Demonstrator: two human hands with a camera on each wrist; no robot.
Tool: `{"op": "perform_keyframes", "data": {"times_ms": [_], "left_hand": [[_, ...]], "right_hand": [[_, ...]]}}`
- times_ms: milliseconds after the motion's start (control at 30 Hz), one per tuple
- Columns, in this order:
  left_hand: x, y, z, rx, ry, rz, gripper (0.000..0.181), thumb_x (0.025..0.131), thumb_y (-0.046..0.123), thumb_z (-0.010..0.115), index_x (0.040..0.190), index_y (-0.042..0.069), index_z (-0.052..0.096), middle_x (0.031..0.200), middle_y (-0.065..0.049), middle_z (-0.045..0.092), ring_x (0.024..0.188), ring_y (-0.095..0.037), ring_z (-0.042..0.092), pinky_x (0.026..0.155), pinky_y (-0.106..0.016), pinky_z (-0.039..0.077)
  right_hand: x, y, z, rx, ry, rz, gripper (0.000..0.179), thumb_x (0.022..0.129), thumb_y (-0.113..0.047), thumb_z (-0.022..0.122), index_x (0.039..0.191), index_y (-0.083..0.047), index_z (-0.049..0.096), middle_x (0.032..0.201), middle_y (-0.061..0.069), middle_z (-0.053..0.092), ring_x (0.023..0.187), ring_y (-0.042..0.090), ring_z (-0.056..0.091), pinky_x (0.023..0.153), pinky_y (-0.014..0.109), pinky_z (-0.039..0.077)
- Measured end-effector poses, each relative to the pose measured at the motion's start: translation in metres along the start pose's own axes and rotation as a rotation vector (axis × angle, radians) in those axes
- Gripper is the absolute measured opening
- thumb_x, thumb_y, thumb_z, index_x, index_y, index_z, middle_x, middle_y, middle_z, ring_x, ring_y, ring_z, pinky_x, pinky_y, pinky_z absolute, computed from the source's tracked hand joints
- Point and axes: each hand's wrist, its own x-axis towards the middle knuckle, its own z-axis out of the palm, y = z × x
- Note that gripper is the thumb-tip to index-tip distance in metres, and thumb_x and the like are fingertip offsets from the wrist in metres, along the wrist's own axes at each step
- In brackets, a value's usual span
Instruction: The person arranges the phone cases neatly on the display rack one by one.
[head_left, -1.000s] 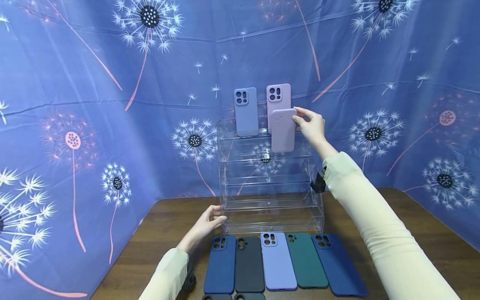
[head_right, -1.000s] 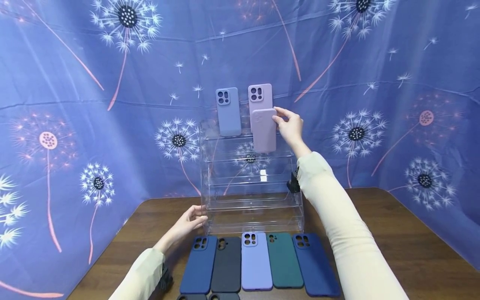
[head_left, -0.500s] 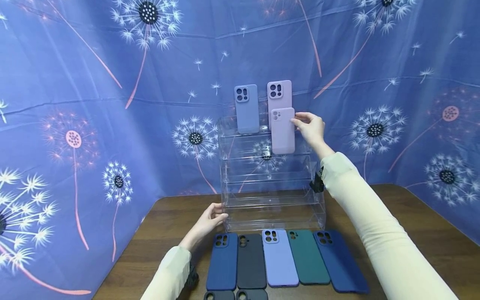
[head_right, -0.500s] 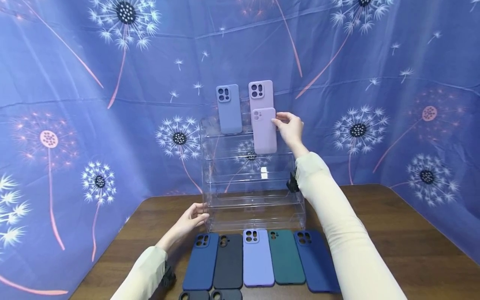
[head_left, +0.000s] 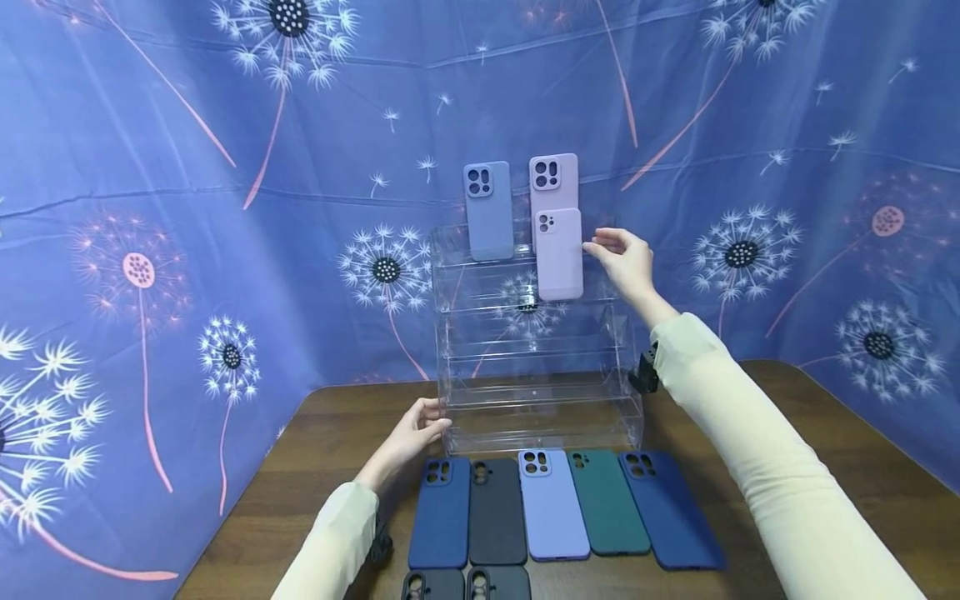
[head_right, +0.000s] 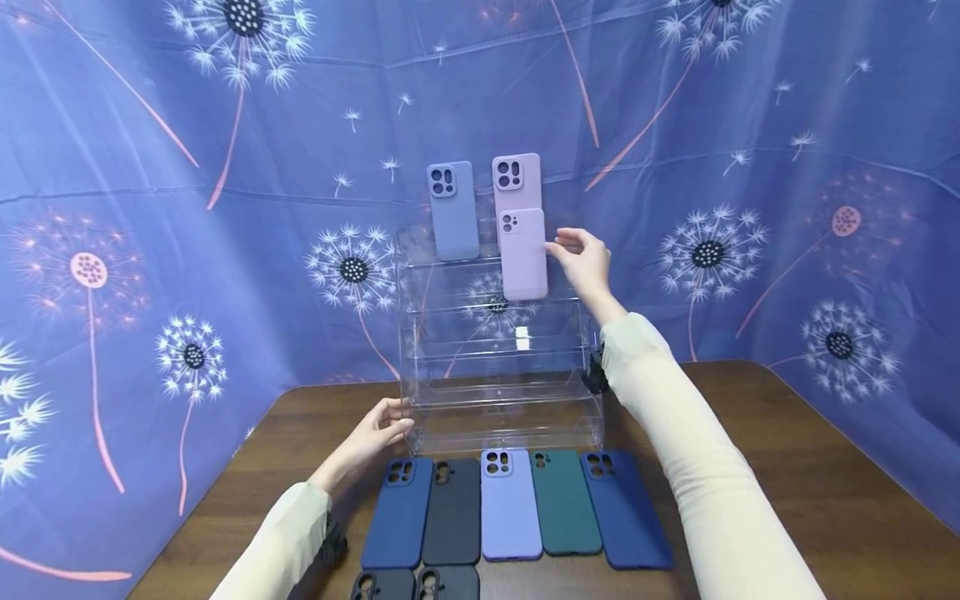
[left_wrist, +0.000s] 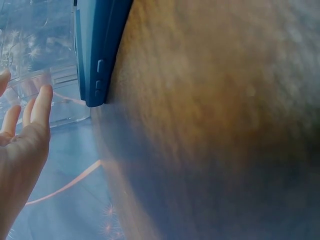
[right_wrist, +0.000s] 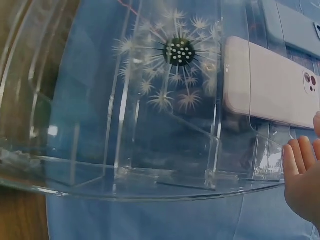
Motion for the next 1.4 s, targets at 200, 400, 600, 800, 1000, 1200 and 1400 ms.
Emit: {"op": "perform_keyframes", "data": {"times_ms": [200,400,600,800,1000,1200,1400], "left_hand": [[0.002,0.001,-0.003,0.016,0.018,0.002,0.047,0.093,0.012,0.059,0.132,-0.004,0.038,0.120,-0.022,0.051,0.101,-0.021,0.057,0.096,-0.038,0.049],[0.003,0.001,-0.004,0.021,0.014,0.005,0.048,0.093,0.012,0.058,0.133,-0.003,0.037,0.122,-0.026,0.047,0.101,-0.022,0.056,0.096,-0.038,0.049],[0.001,-0.003,-0.003,0.016,0.020,0.006,0.048,0.094,0.011,0.057,0.134,-0.005,0.036,0.122,-0.027,0.047,0.105,-0.030,0.056,0.098,-0.042,0.048],[0.001,-0.004,0.001,0.016,0.022,0.013,0.047,0.093,0.012,0.058,0.132,-0.004,0.038,0.117,-0.021,0.051,0.103,-0.025,0.056,0.096,-0.039,0.049],[-0.002,-0.003,0.003,0.025,0.017,0.008,0.047,0.093,0.013,0.058,0.132,-0.004,0.039,0.117,-0.020,0.051,0.103,-0.024,0.056,0.096,-0.039,0.049],[-0.003,-0.003,0.003,0.013,0.010,0.003,0.048,0.094,0.016,0.058,0.133,-0.003,0.038,0.118,-0.020,0.049,0.108,-0.037,0.055,0.095,-0.041,0.049],[-0.003,0.000,0.004,0.005,0.018,0.017,0.046,0.094,0.015,0.057,0.132,-0.004,0.039,0.116,-0.018,0.051,0.108,-0.033,0.056,0.094,-0.042,0.049]], "right_hand": [[-0.009,-0.002,-0.004,0.012,-0.028,-0.013,0.044,0.085,-0.028,0.069,0.120,-0.002,0.061,0.115,0.016,0.066,0.084,-0.006,0.058,0.079,0.015,0.049],[-0.020,-0.001,-0.010,0.022,-0.041,-0.019,0.045,0.085,-0.029,0.069,0.121,-0.002,0.061,0.116,0.016,0.066,0.083,-0.010,0.056,0.079,0.011,0.047],[-0.033,0.002,-0.016,0.009,-0.101,-0.003,0.048,0.085,-0.035,0.068,0.123,-0.006,0.061,0.119,0.015,0.064,0.085,-0.011,0.056,0.078,0.011,0.047],[-0.048,0.005,-0.026,-0.025,-0.160,0.011,0.049,0.086,-0.039,0.067,0.124,-0.010,0.060,0.120,0.014,0.064,0.086,-0.011,0.056,0.079,0.013,0.047],[-0.064,0.004,-0.032,-0.008,-0.237,-0.017,0.046,0.089,-0.033,0.064,0.126,-0.006,0.058,0.120,0.017,0.063,0.089,-0.012,0.057,0.077,0.009,0.046],[-0.079,0.002,-0.036,-0.011,-0.290,-0.039,0.046,0.090,-0.032,0.064,0.126,-0.005,0.057,0.120,0.019,0.062,0.089,-0.013,0.056,0.077,0.007,0.046],[-0.098,-0.005,-0.044,-0.033,-0.348,-0.018,0.048,0.090,-0.037,0.061,0.130,-0.010,0.055,0.124,0.016,0.061,0.098,-0.006,0.058,0.087,0.022,0.051]]}}
